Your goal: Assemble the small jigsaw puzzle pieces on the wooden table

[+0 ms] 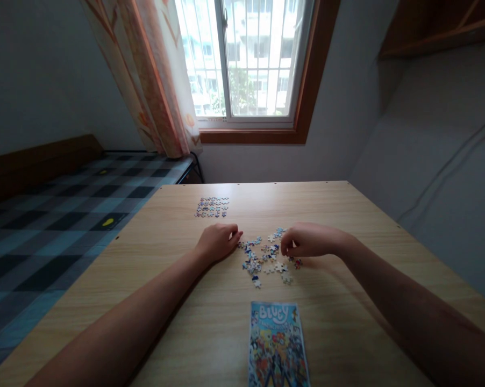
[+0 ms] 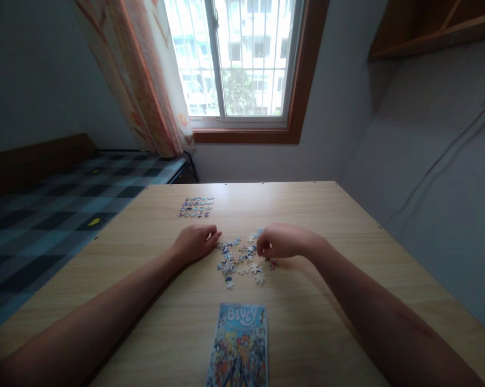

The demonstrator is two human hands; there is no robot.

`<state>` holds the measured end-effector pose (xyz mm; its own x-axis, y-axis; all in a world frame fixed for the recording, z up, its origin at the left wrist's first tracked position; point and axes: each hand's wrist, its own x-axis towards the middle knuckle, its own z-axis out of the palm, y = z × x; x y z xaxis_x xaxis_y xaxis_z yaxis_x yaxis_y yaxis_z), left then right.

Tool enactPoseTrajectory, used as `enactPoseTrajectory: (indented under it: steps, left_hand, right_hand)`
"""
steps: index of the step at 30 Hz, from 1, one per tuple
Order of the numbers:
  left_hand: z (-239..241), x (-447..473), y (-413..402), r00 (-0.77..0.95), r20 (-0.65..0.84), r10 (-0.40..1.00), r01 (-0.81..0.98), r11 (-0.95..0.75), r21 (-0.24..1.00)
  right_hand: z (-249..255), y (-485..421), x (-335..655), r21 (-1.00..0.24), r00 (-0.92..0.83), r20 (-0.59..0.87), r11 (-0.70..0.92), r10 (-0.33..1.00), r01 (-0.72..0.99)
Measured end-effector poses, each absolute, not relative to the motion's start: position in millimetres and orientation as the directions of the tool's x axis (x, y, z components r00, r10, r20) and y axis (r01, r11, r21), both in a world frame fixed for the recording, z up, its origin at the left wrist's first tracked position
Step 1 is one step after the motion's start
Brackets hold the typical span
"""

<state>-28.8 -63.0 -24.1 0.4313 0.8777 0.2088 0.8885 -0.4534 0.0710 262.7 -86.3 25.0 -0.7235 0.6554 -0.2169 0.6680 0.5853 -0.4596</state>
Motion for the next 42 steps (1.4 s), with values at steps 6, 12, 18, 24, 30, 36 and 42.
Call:
enactPoseTrajectory:
  steps: [6,12,18,24,30,36,42]
  left_hand:
    - [-24.1,-28.9,-63.1,0.436,0.209,0.876,0.887,-0.457,0.064]
    - [-24.9,-28.1,-62.9,0.431,0.242,0.869,0.887,-0.458,0.063]
    - [-24.4,-27.9,-68.6,0.487,0.494,0.720,0.782,-0.612,0.119]
    - [-18.9,-20.0,-82.3,0.605,0.654,0.454,0.607,-0.794,-0.010]
    - [-18.4,-14.8,-88.0,0.657,0.645,0.390,0.566,-0.821,-0.079]
    - [-17.2,-14.2,-88.7,0.687,0.630,0.363,0.542,-0.833,-0.111]
    - [-16.5,-16.9,-86.0,0.668,0.633,0.391,0.576,-0.810,-0.109]
  right_hand:
    - [23.7,-86.0,260.9,-0.432,-0.700,-0.235,0.573,0.674,0.697]
    - [23.8,-85.1,262.3,-0.548,-0.751,-0.134,0.583,0.647,0.600]
    - [16.0,-84.8,249.1,-0.665,-0.552,0.191,0.521,0.812,0.536]
    - [-3.1,-87.9,230.3,-0.801,-0.411,0.281,0.447,0.867,0.397]
    - [-11.1,-93.5,222.0,-0.869,-0.443,0.246,0.399,0.862,0.293]
    - [-16.3,-95.7,217.5,-0.904,-0.419,0.245,0.363,0.874,0.227]
    - [-10.7,-96.2,218.3,-0.873,-0.383,0.283,0.402,0.879,0.277]
